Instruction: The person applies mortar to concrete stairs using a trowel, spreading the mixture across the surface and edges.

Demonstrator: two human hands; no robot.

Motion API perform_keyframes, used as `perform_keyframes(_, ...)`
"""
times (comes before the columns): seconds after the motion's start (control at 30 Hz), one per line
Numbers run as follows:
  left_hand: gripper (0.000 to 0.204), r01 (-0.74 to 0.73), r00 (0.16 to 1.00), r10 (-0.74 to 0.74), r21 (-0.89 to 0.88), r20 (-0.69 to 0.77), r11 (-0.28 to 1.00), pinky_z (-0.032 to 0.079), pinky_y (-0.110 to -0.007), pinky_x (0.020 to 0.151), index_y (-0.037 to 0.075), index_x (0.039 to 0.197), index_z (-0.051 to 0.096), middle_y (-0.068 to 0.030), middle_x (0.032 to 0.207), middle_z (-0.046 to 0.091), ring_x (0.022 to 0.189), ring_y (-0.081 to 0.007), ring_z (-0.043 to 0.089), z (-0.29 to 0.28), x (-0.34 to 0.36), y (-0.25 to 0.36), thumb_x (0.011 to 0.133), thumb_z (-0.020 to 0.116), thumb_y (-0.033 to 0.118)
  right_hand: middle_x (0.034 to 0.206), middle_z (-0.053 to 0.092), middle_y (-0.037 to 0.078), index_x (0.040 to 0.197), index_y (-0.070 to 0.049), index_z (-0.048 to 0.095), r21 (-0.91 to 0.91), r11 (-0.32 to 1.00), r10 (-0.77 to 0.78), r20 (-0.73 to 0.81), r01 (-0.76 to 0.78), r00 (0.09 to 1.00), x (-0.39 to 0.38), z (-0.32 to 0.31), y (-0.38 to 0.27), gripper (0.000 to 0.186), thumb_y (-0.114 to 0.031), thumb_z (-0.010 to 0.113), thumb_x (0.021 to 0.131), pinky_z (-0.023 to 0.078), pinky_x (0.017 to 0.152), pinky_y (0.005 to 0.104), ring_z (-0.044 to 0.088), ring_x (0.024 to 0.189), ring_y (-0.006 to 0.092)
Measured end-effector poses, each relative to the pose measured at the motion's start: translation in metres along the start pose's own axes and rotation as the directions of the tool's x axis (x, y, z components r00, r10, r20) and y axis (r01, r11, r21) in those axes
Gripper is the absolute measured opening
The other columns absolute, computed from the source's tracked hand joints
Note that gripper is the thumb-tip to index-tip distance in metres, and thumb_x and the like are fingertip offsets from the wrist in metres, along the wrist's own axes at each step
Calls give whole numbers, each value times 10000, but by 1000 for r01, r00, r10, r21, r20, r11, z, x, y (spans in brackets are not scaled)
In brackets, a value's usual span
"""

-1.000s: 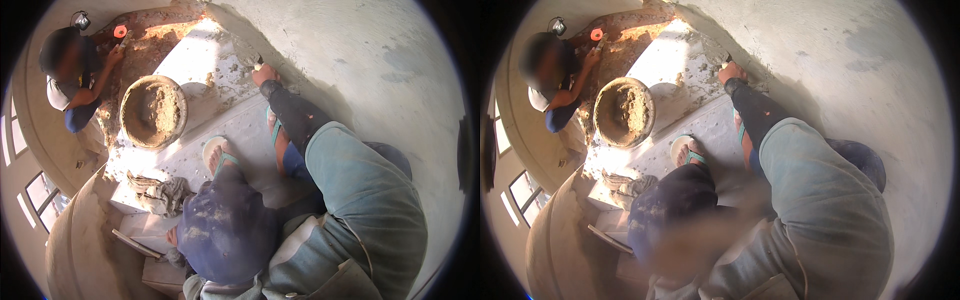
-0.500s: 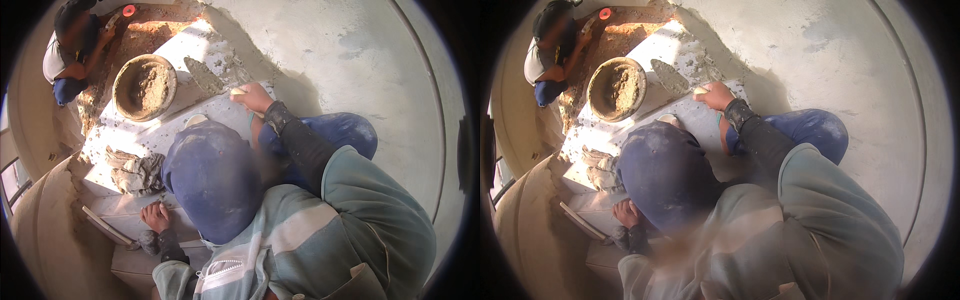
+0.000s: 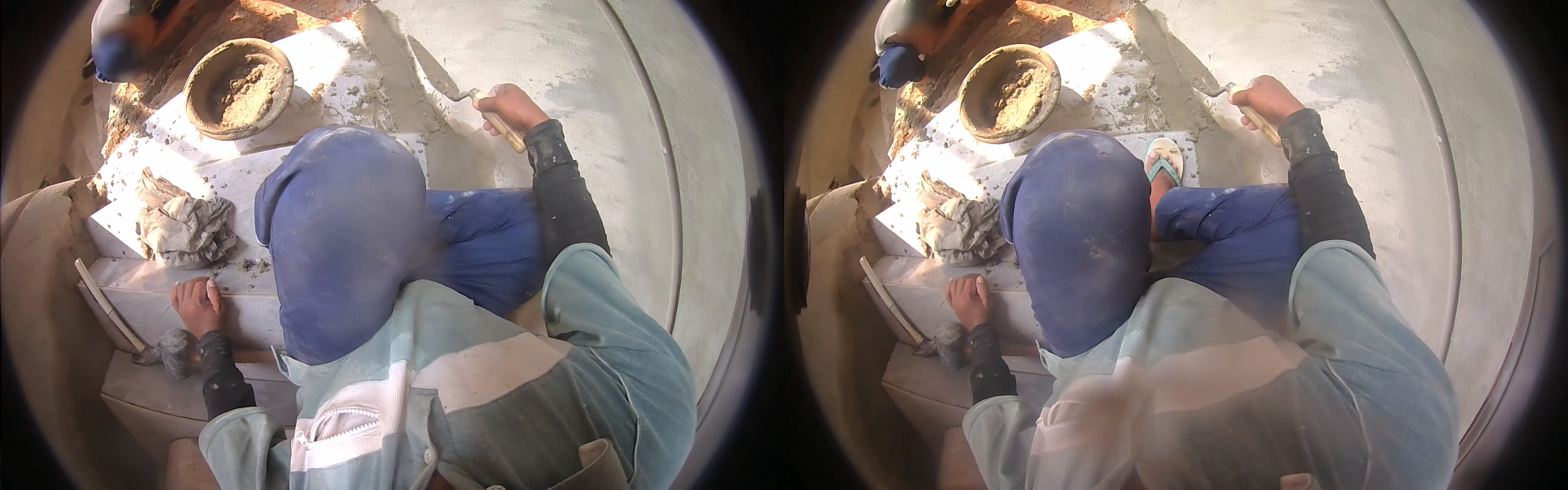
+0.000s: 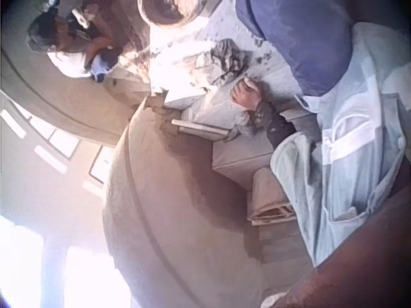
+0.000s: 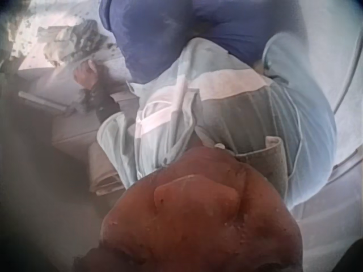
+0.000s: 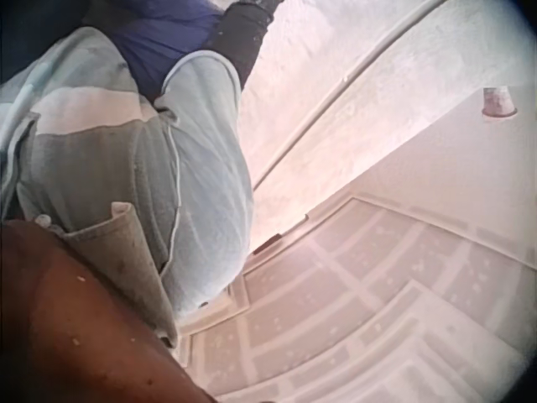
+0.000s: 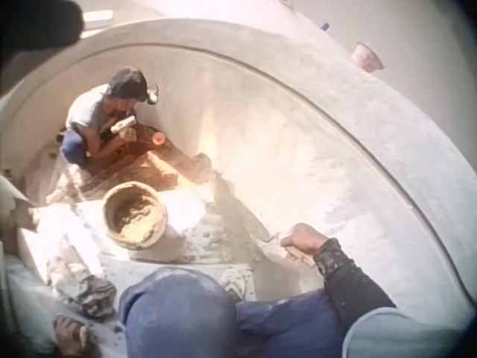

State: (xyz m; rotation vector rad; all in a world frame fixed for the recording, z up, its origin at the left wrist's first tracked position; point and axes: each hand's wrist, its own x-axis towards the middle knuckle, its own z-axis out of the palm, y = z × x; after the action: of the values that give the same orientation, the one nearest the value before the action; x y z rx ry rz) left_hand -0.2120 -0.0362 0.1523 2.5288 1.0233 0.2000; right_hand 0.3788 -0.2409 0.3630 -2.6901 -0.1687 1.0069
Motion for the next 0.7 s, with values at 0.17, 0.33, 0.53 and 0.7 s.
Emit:
perform_keyframes(0.17, 160, -10, 999, 11, 44, -30, 999, 361, -441, 1060, 82, 829, 665, -56, 880, 662, 917, -261, 593, -5, -1, 0, 902, 605, 211, 740, 642, 176, 891, 95, 619, -22, 999, 42, 180, -39, 983, 24, 48, 3, 324, -226, 648, 860, 502, 482, 362, 648, 583, 241)
perform_keyframes(0.33, 162, -13, 1000, 14, 74, -11, 997, 362, -434, 1057, 88, 820, 665, -55, 866, 655, 918, -262, 590, 0, 3, -1, 898, 611, 218, 955, 703, 259, 932, 49, 712, -192, 979, 98, 128, -72, 987, 95, 138, 125, 365, -266, 531, 891, 549, 764, 472, 701, 844, 391)
perform_keyframes(0.53, 166, -6, 1000, 7, 59, -7, 998, 363, -432, 1053, 89, 815, 664, -58, 861, 654, 916, -265, 588, 1, 5, 0, 893, 621, 229, 926, 718, 236, 914, 63, 713, -407, 911, 104, 90, -59, 990, 102, 153, 167, 312, -154, 489, 891, 572, 734, 440, 729, 804, 328)
perform_keyframes(0.7, 171, 1, 1000, 1, 67, -19, 998, 361, -426, 1055, 89, 813, 663, -56, 863, 656, 921, -265, 588, -6, -1, -2, 892, 624, 235, 824, 690, 189, 1069, 61, 638, -69, 934, 353, 17, -351, 936, 41, 124, 94, 293, -190, 603, 922, 537, 534, 417, 689, 657, 280)
